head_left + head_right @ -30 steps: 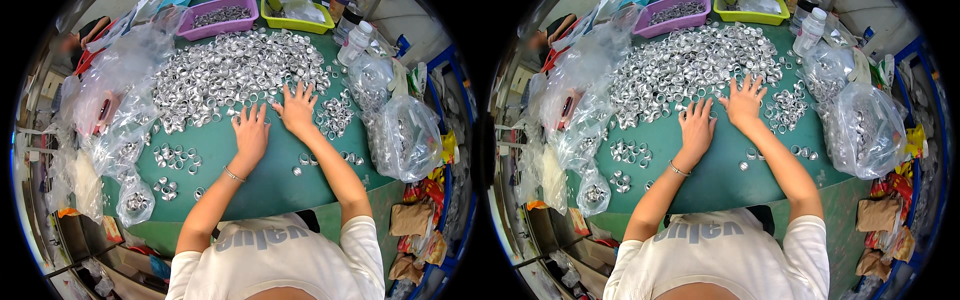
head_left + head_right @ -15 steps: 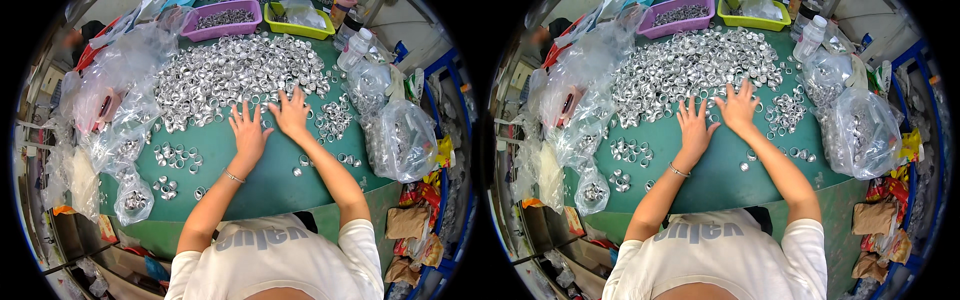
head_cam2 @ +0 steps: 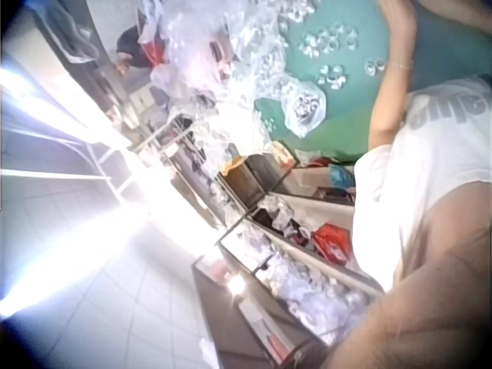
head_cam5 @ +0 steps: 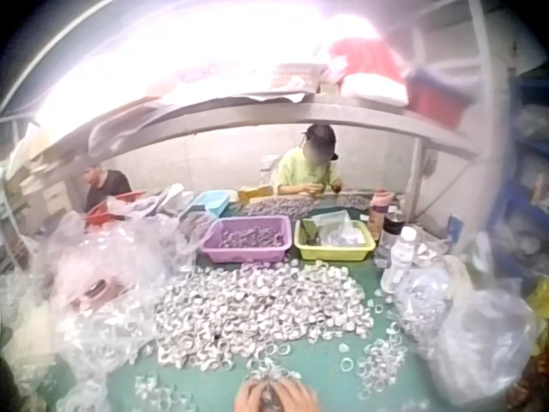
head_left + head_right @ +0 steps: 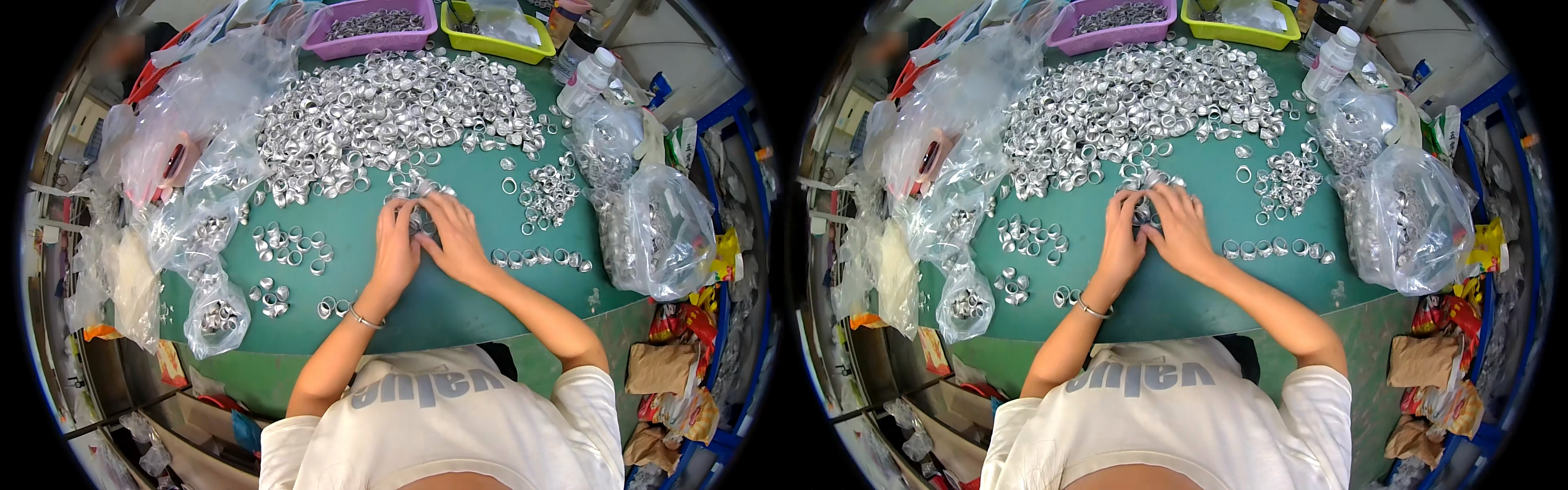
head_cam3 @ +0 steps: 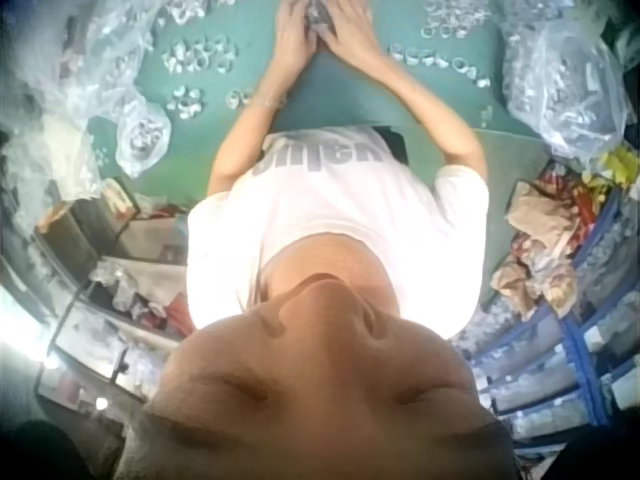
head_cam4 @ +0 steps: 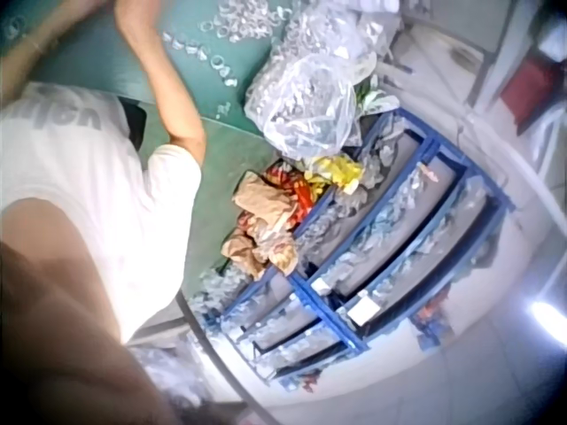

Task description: The person sorts and stacks small silver metal ring-like components on a green table by hand, occasionally grouping them together.

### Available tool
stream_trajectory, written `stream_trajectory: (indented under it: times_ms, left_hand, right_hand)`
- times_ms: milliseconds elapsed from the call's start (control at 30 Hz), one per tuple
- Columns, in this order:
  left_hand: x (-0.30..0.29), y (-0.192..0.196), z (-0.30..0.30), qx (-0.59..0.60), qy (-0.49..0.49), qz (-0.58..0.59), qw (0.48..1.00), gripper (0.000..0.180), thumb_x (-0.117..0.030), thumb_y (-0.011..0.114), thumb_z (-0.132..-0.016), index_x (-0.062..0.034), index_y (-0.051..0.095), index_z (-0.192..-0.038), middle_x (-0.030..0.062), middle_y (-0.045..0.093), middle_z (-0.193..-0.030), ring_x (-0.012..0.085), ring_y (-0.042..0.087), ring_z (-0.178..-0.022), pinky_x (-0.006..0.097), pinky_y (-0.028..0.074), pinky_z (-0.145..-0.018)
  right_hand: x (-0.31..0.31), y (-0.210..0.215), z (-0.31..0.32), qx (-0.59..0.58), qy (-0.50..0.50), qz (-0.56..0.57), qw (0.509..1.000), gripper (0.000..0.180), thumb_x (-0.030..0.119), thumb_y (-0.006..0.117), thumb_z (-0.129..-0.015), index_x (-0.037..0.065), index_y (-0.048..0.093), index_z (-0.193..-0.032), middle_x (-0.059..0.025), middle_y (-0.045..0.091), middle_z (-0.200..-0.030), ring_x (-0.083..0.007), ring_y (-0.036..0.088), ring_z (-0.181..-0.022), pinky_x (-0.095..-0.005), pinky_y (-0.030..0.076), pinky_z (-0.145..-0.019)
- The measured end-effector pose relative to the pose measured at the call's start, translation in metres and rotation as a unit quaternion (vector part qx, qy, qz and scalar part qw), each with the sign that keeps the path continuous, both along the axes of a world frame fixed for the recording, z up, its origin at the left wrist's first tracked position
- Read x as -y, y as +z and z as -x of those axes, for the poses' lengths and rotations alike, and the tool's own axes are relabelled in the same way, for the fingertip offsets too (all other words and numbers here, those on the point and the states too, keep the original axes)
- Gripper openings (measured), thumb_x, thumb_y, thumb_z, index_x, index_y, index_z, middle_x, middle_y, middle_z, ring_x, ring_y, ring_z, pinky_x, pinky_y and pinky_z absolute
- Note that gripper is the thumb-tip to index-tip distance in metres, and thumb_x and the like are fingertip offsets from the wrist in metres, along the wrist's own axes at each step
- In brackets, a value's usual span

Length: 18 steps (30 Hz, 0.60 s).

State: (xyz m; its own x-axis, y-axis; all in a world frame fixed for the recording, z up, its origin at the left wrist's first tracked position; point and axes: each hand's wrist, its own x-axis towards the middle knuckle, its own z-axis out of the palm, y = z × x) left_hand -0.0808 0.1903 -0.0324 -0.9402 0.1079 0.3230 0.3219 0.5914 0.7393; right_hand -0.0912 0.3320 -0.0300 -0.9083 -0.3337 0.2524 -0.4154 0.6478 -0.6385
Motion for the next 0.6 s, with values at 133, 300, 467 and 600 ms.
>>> stream_trajectory:
  times_ms: [133, 300, 467, 600]
  left_hand:
    - [0.02, 0.003, -0.02, 0.01, -0.007, 0.003, 1.0, 0.041, 0.013, 0.057, -0.073, 0.0017, 0.055, -0.112, 0.0171, 0.053, -0.117, 0.0378, 0.047, -0.117, 0.044, 0.038, -0.1]
    - [0.032, 0.005, -0.031, 0.044, 0.013, -0.073, 0.996, 0.036, 0.015, 0.056, -0.077, 0.0007, 0.057, -0.11, 0.014, 0.055, -0.118, 0.031, 0.053, -0.114, 0.037, 0.043, -0.098]
    - [0.034, 0.002, -0.026, 0.173, 0.061, -0.366, 0.913, 0.033, 0.016, 0.05, -0.081, 0.0022, 0.057, -0.111, 0.011, 0.051, -0.121, 0.022, 0.05, -0.12, 0.033, 0.042, -0.103]
    - [0.028, 0.001, -0.023, 0.124, 0.007, -0.35, 0.929, 0.034, 0.016, 0.05, -0.081, 0.0021, 0.057, -0.112, 0.0095, 0.049, -0.123, 0.0222, 0.05, -0.12, 0.034, 0.04, -0.105]
  right_hand:
    - [-0.016, 0.008, -0.013, 0.005, 0.139, -0.029, 0.99, 0.051, 0.011, 0.068, -0.079, 0.008, 0.051, -0.127, -0.0091, 0.047, -0.134, -0.0344, 0.04, -0.126, -0.0446, 0.031, -0.104]
    - [-0.041, 0.022, -0.005, 0.069, 0.137, 0.105, 0.983, 0.033, 0.005, 0.066, -0.078, 0.005, 0.06, -0.111, -0.0112, 0.06, -0.111, -0.0282, 0.057, -0.103, -0.0365, 0.044, -0.089]
    - [-0.043, 0.028, 0.013, 0.177, -0.082, 0.134, 0.972, 0.019, 0.005, 0.066, -0.078, 0.002, 0.062, -0.097, -0.0115, 0.063, -0.097, -0.0253, 0.059, -0.083, -0.0335, 0.048, -0.073]
    - [-0.013, 0.02, 0.021, 0.046, -0.037, 0.003, 0.998, 0.02, 0.011, 0.07, -0.077, 0.003, 0.063, -0.093, -0.0104, 0.062, -0.093, -0.0273, 0.057, -0.086, -0.0375, 0.045, -0.076]
